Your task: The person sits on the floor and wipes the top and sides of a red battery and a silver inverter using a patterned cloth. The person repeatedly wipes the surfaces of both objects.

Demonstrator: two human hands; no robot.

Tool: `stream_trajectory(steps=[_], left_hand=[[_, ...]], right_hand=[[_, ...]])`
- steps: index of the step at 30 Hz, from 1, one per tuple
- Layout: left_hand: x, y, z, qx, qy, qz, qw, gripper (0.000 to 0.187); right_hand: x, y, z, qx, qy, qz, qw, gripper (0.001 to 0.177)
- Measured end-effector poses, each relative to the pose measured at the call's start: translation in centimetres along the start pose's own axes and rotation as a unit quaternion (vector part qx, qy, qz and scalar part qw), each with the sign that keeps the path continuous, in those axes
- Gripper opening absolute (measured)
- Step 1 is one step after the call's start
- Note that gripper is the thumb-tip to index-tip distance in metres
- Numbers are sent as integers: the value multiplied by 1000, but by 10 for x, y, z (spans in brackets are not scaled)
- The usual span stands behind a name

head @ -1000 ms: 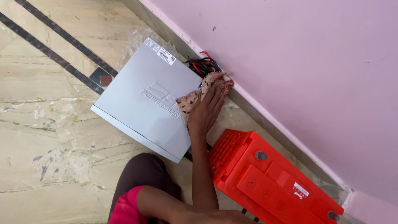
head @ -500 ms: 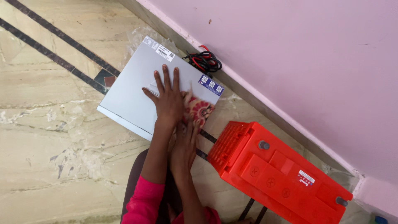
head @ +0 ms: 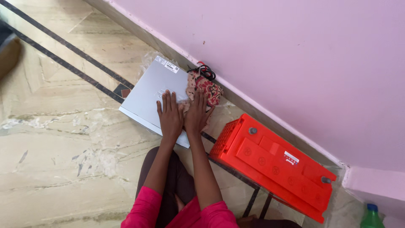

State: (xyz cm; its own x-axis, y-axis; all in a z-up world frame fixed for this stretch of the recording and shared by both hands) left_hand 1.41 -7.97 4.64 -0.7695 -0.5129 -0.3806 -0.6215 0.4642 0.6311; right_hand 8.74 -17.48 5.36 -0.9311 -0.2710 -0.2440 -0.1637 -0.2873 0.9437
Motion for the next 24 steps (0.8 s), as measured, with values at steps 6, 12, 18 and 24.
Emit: stream_trajectory(steps=[6, 12, 18, 24], left_hand=[[28, 28, -5, 87, -16, -34, 995, 41], [59, 51, 1, 220, 42, -80, 971, 37], [91, 74, -16, 235, 54, -87, 967, 35], [96, 71, -18, 223, 60, -96, 968, 34]], right_hand=[[72, -5, 8, -133, 158, -33, 978, 52], [166, 40, -7, -272, 166, 114, 941, 56], [228, 218, -96, -169, 78, -151, 971, 49], [166, 204, -144, 96, 75, -69, 990, 57]])
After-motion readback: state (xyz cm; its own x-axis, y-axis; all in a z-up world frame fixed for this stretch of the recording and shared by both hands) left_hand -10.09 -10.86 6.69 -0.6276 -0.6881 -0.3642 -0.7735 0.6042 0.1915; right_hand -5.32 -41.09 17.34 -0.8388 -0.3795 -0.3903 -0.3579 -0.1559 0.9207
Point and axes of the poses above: each hand's wrist, its own x-axis away from the middle knuckle, its own y-axis out of the back of the hand, z = x × y, the point moved 9 cm from there along -x, towards the middle knuckle, and after that the axes turned 9 degrees about x, right-handed, at the moved point
